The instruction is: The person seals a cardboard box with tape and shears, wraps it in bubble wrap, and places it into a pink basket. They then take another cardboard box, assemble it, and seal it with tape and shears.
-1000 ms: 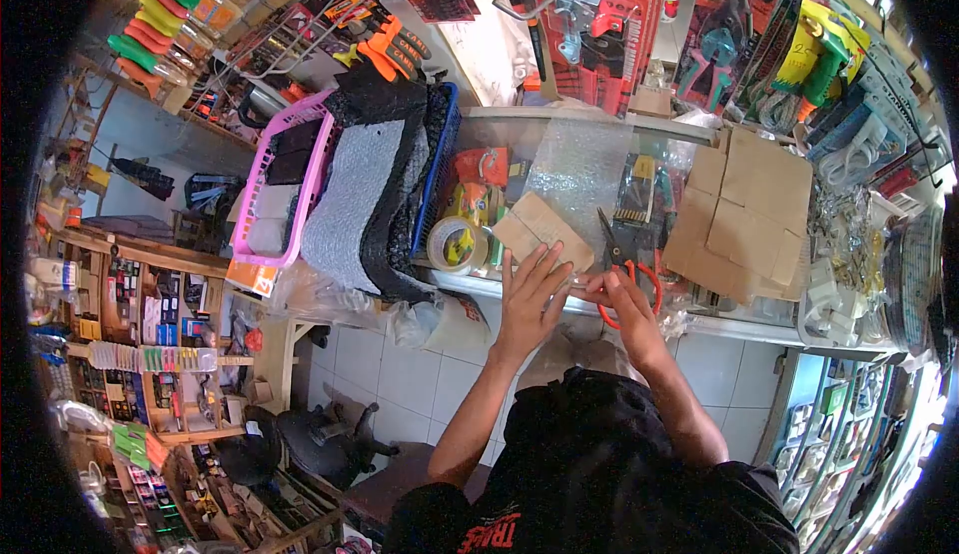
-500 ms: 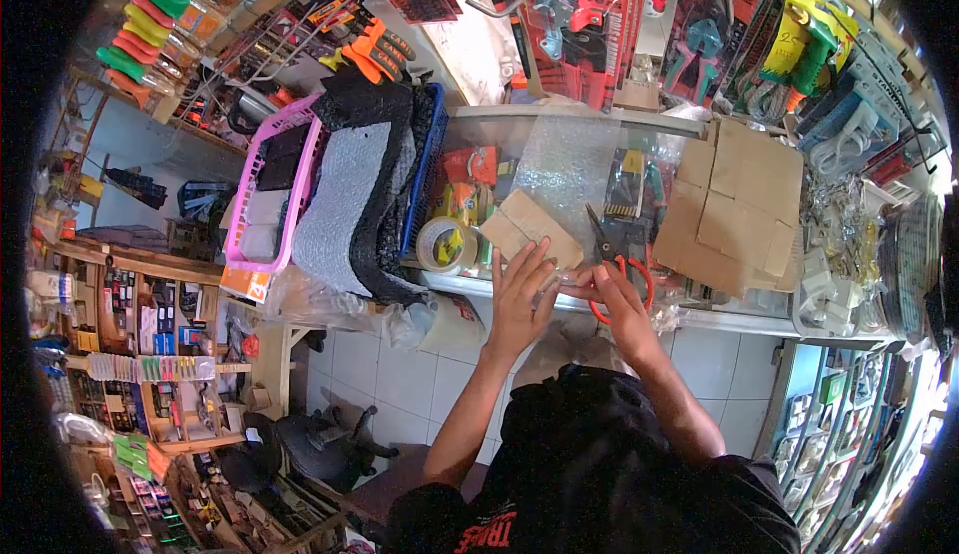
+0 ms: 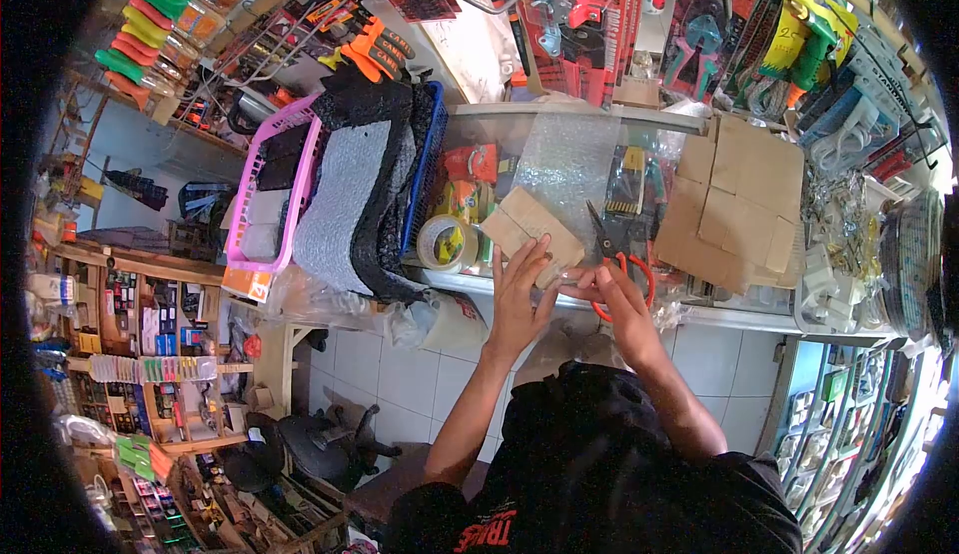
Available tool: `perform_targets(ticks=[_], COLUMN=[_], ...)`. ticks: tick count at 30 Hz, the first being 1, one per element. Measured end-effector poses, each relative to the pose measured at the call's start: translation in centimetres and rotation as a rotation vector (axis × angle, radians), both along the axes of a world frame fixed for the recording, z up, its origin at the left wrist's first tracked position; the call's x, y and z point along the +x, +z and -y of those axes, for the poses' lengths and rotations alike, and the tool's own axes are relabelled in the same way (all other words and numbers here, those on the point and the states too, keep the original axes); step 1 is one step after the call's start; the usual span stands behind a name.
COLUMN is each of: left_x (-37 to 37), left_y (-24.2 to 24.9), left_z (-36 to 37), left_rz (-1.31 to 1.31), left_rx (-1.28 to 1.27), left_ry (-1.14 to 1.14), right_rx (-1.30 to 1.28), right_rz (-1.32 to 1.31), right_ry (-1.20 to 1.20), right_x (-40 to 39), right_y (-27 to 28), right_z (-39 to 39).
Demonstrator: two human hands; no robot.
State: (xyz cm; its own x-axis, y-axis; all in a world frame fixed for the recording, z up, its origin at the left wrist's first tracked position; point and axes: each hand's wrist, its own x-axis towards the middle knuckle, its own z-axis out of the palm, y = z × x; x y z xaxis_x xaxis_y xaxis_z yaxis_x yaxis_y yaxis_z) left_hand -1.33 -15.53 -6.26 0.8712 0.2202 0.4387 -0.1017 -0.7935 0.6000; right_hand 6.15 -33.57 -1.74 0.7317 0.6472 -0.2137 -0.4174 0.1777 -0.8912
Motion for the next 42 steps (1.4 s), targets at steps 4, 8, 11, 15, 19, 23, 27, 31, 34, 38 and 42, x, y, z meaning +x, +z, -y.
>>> perform_targets(ticks=[4, 8, 11, 15, 19, 23, 27, 31, 34, 38, 42], left_x=[0.0, -0.1, -0.1, -0.2, -0.2, -0.2, -0.2, -0.1, -0.1, -0.2, -0.2], left_y=[-0.7, -0.6, -0.7, 0.0, -0.2, 0.0, -0.1, -0.2, 0.1, 0.2, 0.0], left_z=[-0.1, -0.2, -0.1, 0.0, 0.0, 0.1, 0.1, 0.0, 0.0, 0.1, 0.2], left_rz=[0.054, 0.009, 0.03, -0.014, 0.003, -0.013, -0.01, 0.011, -0.001, -0.012, 0.012], left_rx=[0.004, 0.051, 0.057, 0.073, 0.078, 0.092, 0.101, 0.103, 0.105, 0.097, 0.105], left_ry=[-0.022, -0.012, -0.012, -0.001, -0.002, 0.003, 0.006, -0.003, 0.0, 0.008, 0.009], right_rx=[0.02, 0.023, 0.002, -0.018, -0.004, 0.018, 0.025, 0.021, 0.044, 0.036, 0.021], right_rz=[0.005, -0.023, -0.026, -0.009, 0.009, -0.001, 0.02, 0.038, 0.012, -0.038, 0.011], right_ry=[0.01, 0.003, 0.003, 0.014, -0.004, -0.005, -0.003, -0.008, -0.023, -0.027, -0.051], right_x=[0.2, 0.1, 0.1, 0.2, 0.0, 0.1, 0.1, 0.1, -0.1, 0.0, 0.0], right_y=[-1.4, -1.6, -1.5, -1.3, -1.6, -2.0, -2.0, -1.7, -1.2, -0.9, -1.9], right_z=[0.0, -0.1, -0.1, 0.0, -0.1, -0.2, -0.2, -0.2, -0.3, -0.3, -0.6])
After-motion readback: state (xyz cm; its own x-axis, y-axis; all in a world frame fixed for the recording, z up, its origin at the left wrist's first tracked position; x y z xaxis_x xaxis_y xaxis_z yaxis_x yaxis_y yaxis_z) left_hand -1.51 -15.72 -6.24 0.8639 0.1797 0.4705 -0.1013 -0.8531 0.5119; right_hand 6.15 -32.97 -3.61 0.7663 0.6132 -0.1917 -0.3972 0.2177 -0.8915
